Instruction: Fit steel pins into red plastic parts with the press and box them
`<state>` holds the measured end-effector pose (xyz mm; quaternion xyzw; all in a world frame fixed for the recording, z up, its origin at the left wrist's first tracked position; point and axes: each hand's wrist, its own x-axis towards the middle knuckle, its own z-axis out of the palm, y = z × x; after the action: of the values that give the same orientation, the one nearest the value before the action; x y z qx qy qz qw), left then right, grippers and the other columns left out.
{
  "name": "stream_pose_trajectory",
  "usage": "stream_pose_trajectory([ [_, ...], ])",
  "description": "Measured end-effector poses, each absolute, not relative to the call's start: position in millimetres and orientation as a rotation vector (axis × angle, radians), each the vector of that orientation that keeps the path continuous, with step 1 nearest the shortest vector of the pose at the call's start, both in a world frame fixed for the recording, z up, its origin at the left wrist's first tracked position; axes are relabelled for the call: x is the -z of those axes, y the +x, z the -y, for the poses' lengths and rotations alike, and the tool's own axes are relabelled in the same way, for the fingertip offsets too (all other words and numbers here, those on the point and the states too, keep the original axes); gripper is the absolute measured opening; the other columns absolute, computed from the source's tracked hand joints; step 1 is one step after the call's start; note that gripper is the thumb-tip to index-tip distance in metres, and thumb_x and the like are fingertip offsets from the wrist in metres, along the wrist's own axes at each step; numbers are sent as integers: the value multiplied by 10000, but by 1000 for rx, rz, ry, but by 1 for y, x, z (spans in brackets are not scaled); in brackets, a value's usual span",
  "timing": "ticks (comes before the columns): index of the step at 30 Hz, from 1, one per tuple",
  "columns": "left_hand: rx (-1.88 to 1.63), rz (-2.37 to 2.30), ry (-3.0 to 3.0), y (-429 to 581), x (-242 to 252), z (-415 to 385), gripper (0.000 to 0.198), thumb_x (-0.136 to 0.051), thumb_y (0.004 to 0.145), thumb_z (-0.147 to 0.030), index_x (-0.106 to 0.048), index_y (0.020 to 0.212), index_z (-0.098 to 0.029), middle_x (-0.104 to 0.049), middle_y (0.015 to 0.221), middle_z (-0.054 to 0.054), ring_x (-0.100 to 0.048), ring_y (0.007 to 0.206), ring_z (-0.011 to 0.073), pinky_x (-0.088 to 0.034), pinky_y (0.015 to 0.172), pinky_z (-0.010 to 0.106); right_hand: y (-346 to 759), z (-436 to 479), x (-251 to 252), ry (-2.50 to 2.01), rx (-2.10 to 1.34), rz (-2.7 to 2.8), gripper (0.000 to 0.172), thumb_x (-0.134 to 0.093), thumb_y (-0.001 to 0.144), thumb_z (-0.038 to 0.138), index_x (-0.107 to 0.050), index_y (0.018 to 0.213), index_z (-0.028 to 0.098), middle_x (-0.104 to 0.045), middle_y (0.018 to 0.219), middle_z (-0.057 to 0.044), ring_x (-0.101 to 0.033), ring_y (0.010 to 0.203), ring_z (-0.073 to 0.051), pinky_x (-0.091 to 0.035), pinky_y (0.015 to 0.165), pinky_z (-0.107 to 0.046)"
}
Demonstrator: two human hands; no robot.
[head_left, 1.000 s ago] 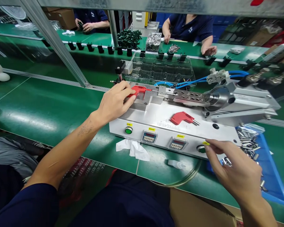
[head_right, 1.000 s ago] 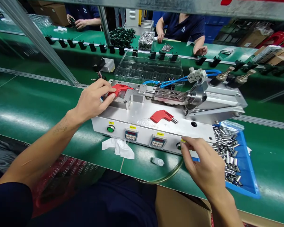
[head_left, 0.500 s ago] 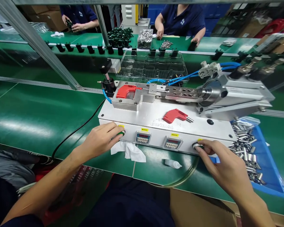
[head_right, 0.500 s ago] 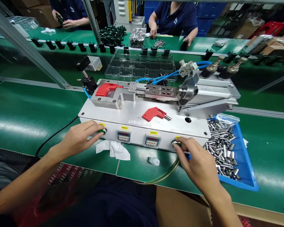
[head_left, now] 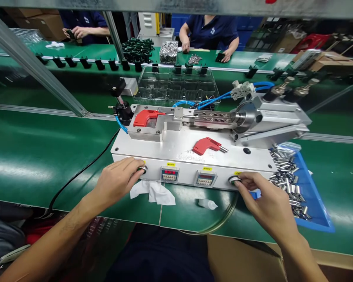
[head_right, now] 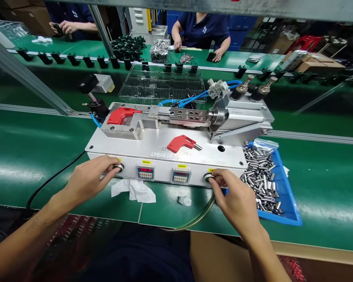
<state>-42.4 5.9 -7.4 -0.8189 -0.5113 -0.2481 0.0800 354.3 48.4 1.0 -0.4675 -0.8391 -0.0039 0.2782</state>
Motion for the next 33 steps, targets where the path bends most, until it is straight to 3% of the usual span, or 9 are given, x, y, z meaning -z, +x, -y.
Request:
stream_pose_trajectory([
  [6, 1076, 1385, -2596, -32, -5, 3, 137, -519, 1061, -164, -633, 992, -196, -686, 753, -22, -624, 609, 122, -484, 630, 246, 349, -29, -16, -1242, 102, 2252, 123, -499, 1049, 248, -612, 1011, 216, -709, 823, -40, -697, 678, -184, -533, 640, -291],
  [10, 1205, 1243, -2678, -5, -19, -7, 123, -533, 1047, -166, -635, 989, -202, -712, 845, 26, -653, 739, 167, -517, 713, 287, 344, -10, -19, -1151, 4, 2232, 90, -534, 1034, 193, -599, 981, 224, -685, 798, -21, -673, 645, -162, -541, 648, -271],
  [14, 1094, 1283, -2641, 39, -29, -44, 129, -557, 1034, -232, -642, 1115, -178, -704, 1077, 106, -669, 951, 245, -546, 807, 355, 338, 7, -9, -1124, -110, 2227, 112, -541, 1022, 163, -600, 953, 227, -675, 792, -19, -666, 651, -161, -544, 637, -265],
  [17, 933, 1404, -2622, 70, -33, -77, 307, -656, 982, -272, -604, 1252, -136, -665, 1233, 148, -645, 1075, 293, -545, 891, 402, 338, 16, -2, -1134, -156, 2198, 113, -546, 1019, 154, -604, 950, 223, -668, 789, -20, -663, 658, -163, -546, 634, -266],
  [19, 824, 1456, -2636, 83, -31, -93, 339, -679, 968, -291, -602, 1254, -128, -672, 1215, 145, -631, 1087, 309, -534, 921, 425, 338, 21, 0, -1157, -172, 2177, 114, -549, 1018, 150, -606, 951, 224, -670, 793, -23, -662, 666, -166, -550, 639, -272],
  [22, 806, 1422, -2664, 88, -24, -104, 188, -620, 989, -257, -631, 1146, -155, -700, 1119, 109, -635, 1023, 284, -533, 897, 406, 338, 24, 2, -1155, -204, 2140, 130, -550, 1016, 138, -602, 932, 223, -674, 800, -26, -655, 666, -162, -548, 636, -270],
  [28, 1267, 1158, -2597, 72, -13, -87, 111, -568, 1022, -238, -636, 1075, -169, -727, 1048, 94, -685, 951, 234, -572, 872, 383, 333, 21, 6, -1111, -258, 2098, 126, -564, 1014, 123, -608, 940, 215, -685, 822, -40, -658, 694, -161, -562, 661, -279],
  [33, 1717, 1027, -2546, 52, 4, -32, 215, -672, 1001, -234, -626, 1208, -195, -765, 1103, 99, -739, 1036, 228, -630, 902, 365, 341, 18, 7, -1114, -267, 2077, 112, -579, 1013, 148, -625, 941, 220, -705, 820, -46, -673, 680, -172, -571, 650, -292],
])
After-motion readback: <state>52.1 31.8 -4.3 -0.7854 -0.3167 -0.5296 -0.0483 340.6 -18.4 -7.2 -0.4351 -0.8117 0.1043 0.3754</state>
